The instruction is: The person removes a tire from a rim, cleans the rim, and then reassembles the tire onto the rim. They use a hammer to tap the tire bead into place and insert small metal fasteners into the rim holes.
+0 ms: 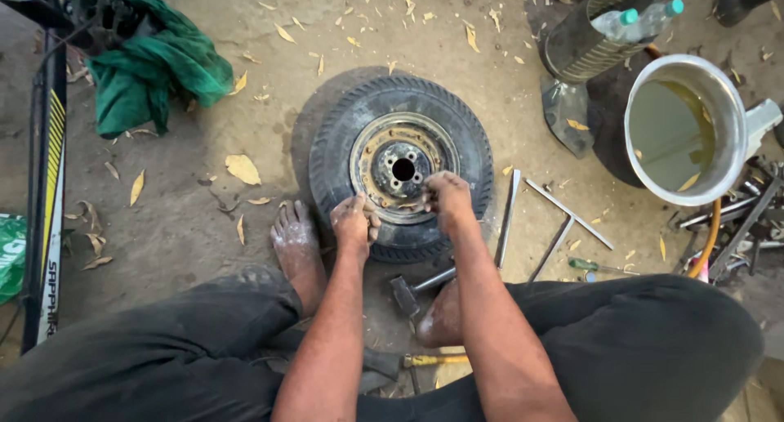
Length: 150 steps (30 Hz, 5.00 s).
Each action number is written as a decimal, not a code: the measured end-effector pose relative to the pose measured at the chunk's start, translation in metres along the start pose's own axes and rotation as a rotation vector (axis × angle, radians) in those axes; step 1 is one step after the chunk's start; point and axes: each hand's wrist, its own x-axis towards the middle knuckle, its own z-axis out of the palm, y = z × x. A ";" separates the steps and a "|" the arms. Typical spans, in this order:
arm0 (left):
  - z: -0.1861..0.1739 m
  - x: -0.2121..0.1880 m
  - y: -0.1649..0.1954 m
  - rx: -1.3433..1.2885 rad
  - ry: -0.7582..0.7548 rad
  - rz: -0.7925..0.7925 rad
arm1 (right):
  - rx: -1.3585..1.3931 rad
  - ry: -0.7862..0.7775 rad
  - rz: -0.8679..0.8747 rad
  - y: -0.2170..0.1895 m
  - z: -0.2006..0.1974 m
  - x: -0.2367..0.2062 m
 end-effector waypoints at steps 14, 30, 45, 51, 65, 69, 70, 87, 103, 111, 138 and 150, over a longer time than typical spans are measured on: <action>0.005 -0.007 0.019 0.007 0.000 0.029 | -1.117 -0.005 -0.342 0.008 0.004 0.012; 0.006 -0.013 0.029 0.024 0.010 -0.036 | -1.530 0.105 -0.247 0.020 0.019 0.007; 0.000 -0.024 0.046 -0.006 -0.002 0.101 | -1.600 0.089 -0.240 0.043 0.029 0.012; 0.008 -0.023 0.040 -0.018 -0.022 0.155 | -1.306 -0.097 -0.357 0.037 0.042 0.006; 0.005 -0.020 0.046 0.087 0.086 0.042 | -1.203 -0.363 -0.581 0.025 0.083 -0.021; 0.005 -0.013 0.040 0.199 0.094 0.335 | -1.150 -0.354 -0.686 0.038 0.078 -0.010; 0.005 -0.013 0.040 0.154 0.087 0.275 | -1.085 -0.355 -0.679 0.039 0.073 -0.007; 0.004 0.002 0.012 -0.084 -0.055 0.064 | -1.493 -0.063 -0.324 -0.004 0.017 -0.008; 0.003 -0.002 0.018 -0.026 -0.048 0.076 | -1.574 -0.017 -0.365 0.009 0.015 -0.006; 0.000 -0.012 0.030 -0.018 -0.036 0.103 | -1.641 0.023 -0.338 0.021 0.019 0.005; 0.004 -0.018 0.035 -0.002 0.001 0.037 | -1.665 0.112 -0.210 0.049 0.021 0.018; 0.003 -0.007 0.021 -0.033 -0.014 0.030 | -1.649 0.125 -0.235 0.052 0.021 0.015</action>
